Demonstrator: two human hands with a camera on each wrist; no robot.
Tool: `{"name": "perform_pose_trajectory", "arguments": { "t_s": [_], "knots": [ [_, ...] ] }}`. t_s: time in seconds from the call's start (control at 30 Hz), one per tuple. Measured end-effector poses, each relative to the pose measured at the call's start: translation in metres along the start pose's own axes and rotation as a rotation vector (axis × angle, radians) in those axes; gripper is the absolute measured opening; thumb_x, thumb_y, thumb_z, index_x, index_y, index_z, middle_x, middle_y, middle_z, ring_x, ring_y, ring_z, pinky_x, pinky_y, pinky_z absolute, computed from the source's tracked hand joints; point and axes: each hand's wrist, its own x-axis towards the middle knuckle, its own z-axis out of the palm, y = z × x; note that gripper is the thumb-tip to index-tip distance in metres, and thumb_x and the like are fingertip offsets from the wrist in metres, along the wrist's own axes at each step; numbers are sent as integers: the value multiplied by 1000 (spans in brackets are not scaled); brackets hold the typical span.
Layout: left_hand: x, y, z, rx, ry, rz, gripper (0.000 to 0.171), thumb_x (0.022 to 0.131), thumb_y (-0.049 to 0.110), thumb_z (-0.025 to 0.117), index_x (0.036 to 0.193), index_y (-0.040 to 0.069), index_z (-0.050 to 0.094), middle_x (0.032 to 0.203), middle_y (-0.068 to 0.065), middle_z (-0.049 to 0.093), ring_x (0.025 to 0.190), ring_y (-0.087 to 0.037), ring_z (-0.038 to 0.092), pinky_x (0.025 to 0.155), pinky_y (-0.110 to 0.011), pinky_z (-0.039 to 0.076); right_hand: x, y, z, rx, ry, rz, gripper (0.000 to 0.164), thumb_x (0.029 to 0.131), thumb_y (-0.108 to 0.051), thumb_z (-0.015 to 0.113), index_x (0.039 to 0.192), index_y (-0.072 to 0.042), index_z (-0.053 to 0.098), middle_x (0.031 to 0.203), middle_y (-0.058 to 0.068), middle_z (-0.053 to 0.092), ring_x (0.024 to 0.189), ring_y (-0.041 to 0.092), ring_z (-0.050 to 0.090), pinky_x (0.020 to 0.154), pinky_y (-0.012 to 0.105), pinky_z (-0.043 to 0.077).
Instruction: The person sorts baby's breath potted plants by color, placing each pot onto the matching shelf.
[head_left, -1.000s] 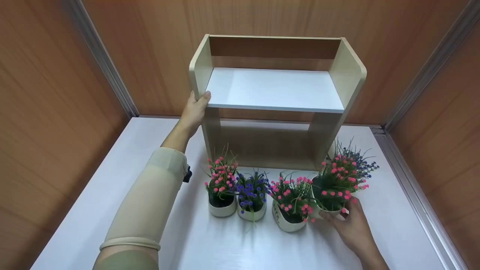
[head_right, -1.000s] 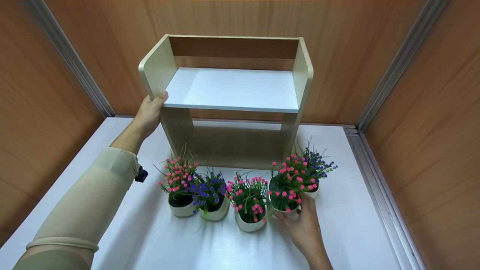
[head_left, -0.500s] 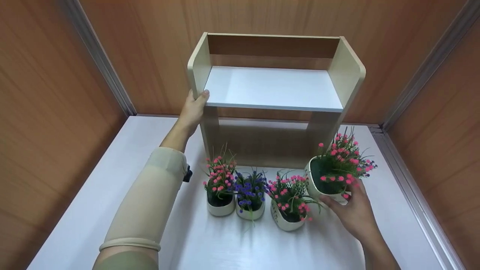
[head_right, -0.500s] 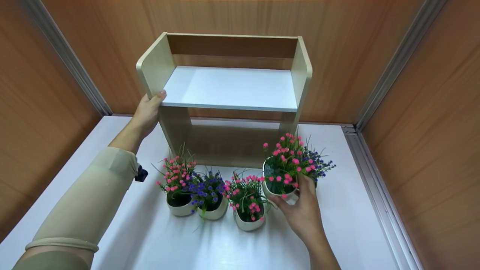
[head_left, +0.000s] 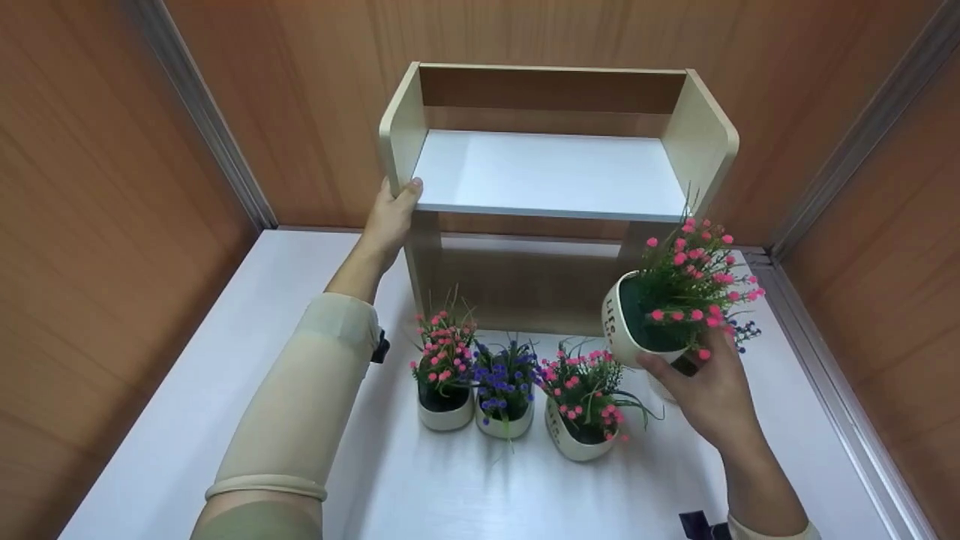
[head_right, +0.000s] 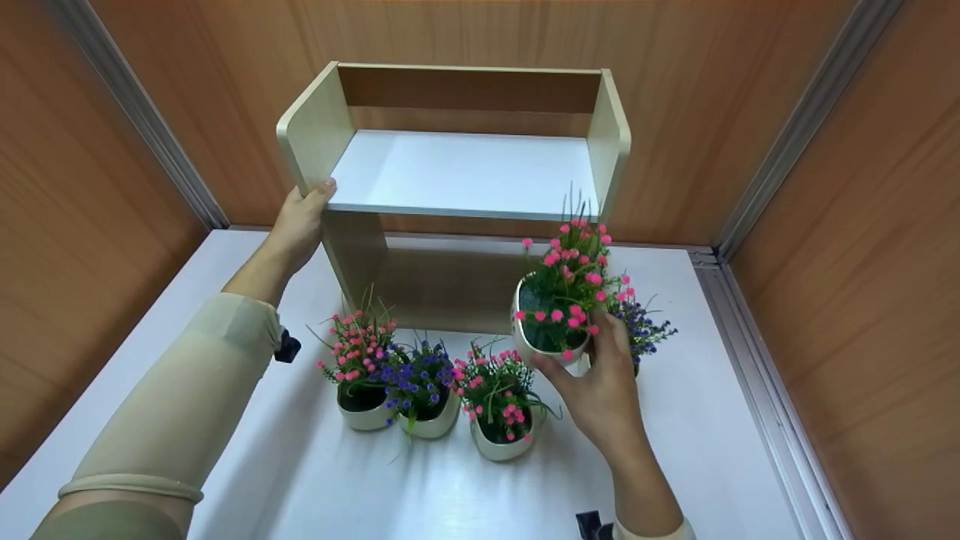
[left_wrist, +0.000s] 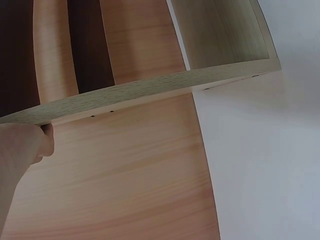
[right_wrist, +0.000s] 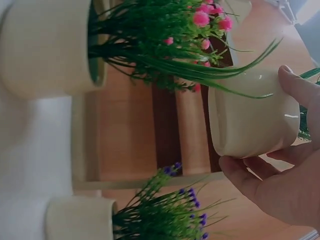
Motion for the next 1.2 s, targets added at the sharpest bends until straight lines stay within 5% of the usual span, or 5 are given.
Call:
{"name": "perform_pose_trajectory", "arguments": {
  "t_s": [0.33,0.6,0.87,1.0,1.2],
  "knots": [
    [1,-1,1,28,32,-30,66,106,45,44,159,18,17,166,-11,25,157,-29,18,129,-51,11,29,-28,1,104,26,-113,82,84,-24,83,152,-31,37,148,4,35,142,36,47,107,51,46],
    [0,-1,1,26,28,-42,67,105,47,44,159,20,16,167,-9,22,159,-28,14,130,-49,10,45,-56,-6,43,120,-120,83,86,-26,82,153,-28,34,150,2,40,144,27,43,114,55,43],
    [0,-4,-1,63,36,-99,83,103,55,44,162,18,1,171,-8,5,160,-26,2,131,-47,5,70,-77,-14,43,182,-217,79,85,-24,83,150,-30,38,149,-3,43,138,20,48,112,48,47],
    [1,-6,0,40,30,-32,70,105,50,43,160,19,13,167,-7,20,159,-27,11,130,-50,7,82,-80,-13,29,168,-159,79,85,-39,81,150,-32,37,146,0,42,136,21,50,114,50,45],
    [2,-6,2,35,39,-13,67,105,47,43,159,19,14,166,-8,22,158,-27,14,130,-52,8,99,-77,-10,7,142,-67,84,82,-54,78,151,-36,33,147,6,36,141,27,43,117,53,40]
  ]
}}
